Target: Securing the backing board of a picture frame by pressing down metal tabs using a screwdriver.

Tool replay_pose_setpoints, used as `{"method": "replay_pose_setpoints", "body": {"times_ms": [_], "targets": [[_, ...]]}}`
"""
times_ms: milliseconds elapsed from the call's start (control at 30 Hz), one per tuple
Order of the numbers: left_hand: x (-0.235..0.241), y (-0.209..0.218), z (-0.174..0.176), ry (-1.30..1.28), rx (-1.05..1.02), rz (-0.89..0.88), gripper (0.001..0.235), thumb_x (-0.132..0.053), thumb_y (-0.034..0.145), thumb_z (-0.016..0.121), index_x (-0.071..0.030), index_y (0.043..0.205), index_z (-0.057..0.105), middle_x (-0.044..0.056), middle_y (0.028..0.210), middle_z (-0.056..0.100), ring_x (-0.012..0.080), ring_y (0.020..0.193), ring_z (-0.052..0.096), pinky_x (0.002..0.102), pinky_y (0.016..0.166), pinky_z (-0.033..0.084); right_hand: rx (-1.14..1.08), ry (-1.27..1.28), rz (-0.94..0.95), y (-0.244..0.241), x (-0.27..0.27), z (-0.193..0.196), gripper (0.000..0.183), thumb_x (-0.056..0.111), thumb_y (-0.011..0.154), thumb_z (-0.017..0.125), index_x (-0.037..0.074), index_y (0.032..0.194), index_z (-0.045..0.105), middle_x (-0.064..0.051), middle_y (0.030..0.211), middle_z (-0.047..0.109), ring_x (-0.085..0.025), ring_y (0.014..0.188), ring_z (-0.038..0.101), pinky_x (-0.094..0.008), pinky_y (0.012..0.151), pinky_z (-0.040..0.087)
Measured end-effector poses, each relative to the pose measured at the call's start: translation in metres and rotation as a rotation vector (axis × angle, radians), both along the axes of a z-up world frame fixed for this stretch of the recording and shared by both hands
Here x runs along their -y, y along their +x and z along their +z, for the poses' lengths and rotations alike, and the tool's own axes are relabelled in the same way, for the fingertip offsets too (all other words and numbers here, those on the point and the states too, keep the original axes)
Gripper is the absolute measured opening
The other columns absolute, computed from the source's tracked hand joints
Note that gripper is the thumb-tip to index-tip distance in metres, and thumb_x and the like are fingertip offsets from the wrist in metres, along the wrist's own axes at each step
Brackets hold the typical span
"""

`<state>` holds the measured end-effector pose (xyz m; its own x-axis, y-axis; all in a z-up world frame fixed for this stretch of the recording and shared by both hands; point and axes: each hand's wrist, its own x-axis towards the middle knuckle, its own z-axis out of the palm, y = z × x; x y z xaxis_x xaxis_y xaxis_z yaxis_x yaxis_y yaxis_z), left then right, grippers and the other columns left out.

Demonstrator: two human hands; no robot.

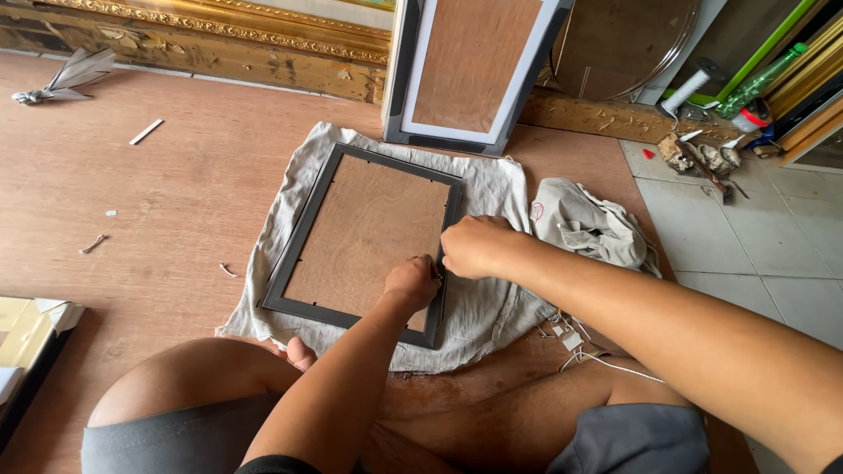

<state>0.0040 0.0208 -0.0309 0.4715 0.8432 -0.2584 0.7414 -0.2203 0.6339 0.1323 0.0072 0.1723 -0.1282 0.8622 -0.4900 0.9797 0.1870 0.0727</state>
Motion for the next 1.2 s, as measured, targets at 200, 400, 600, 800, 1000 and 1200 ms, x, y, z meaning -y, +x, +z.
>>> {"method": "replay_pose_setpoints", "body": {"times_ms": [200,400,600,800,1000,1200], "targets": [[0.004,0.001,-0.003,0.020,0.020,0.034,0.016,-0.030,0.095,0.075,-0.020,0.107,0.075,0.010,0.107,0.078,0.0396,0.114,0.081,0.054,0.099,0.067,0.194,0.727,0.986,0.034,0.042,-0.003,0.018,0.014,0.087,0.080,0.029,0.096,0.081,-0.005,0.077,0.063,-0.032,0.068,0.060,-0.063,0.086,0.044],[-0.003,0.007,-0.010,-0.025,-0.003,0.061,0.013,-0.032,0.093,0.074,-0.026,0.105,0.074,0.006,0.106,0.078,0.0353,0.115,0.081,0.050,0.099,0.067,0.067,0.598,0.982,0.047,0.037,-0.018,0.026,0.009,0.092,0.072,0.033,0.083,0.075,0.001,0.067,0.067,-0.029,0.067,0.064,-0.049,0.081,0.043],[-0.001,0.002,-0.004,-0.002,0.001,0.030,0.013,-0.027,0.095,0.074,-0.020,0.105,0.075,0.010,0.106,0.079,0.0378,0.114,0.081,0.052,0.098,0.067,-0.160,0.071,0.222,-0.002,0.034,0.027,0.017,0.011,0.095,0.081,0.014,0.109,0.089,-0.017,0.103,0.086,-0.048,0.103,0.082,-0.056,0.086,0.067],[0.021,0.004,-0.001,0.105,-0.065,0.020,0.020,-0.029,0.102,0.073,-0.020,0.118,0.064,0.009,0.118,0.071,0.0374,0.112,0.081,0.051,0.097,0.068,-0.179,0.022,0.024,-0.012,0.030,0.039,0.025,0.006,0.093,0.080,0.013,0.114,0.090,-0.013,0.110,0.087,-0.042,0.111,0.082,-0.055,0.090,0.068],[0.058,0.001,0.040,0.085,-0.156,0.004,0.033,-0.025,0.109,0.069,-0.018,0.138,0.054,0.013,0.133,0.066,0.0450,0.121,0.077,0.059,0.104,0.065,-0.142,0.073,0.039,-0.003,0.041,0.036,0.014,0.010,0.090,0.081,0.021,0.090,0.089,-0.014,0.101,0.085,-0.042,0.103,0.082,-0.054,0.085,0.068],[0.067,0.014,0.002,0.133,-0.445,-0.089,0.051,-0.035,0.112,0.060,-0.027,0.161,0.048,0.008,0.125,0.078,0.0364,0.121,0.080,0.054,0.102,0.065,-0.082,0.062,0.155,0.003,0.055,0.036,0.017,0.003,0.094,0.077,0.010,0.106,0.088,-0.020,0.110,0.084,-0.045,0.111,0.081,-0.063,0.088,0.069]]}}
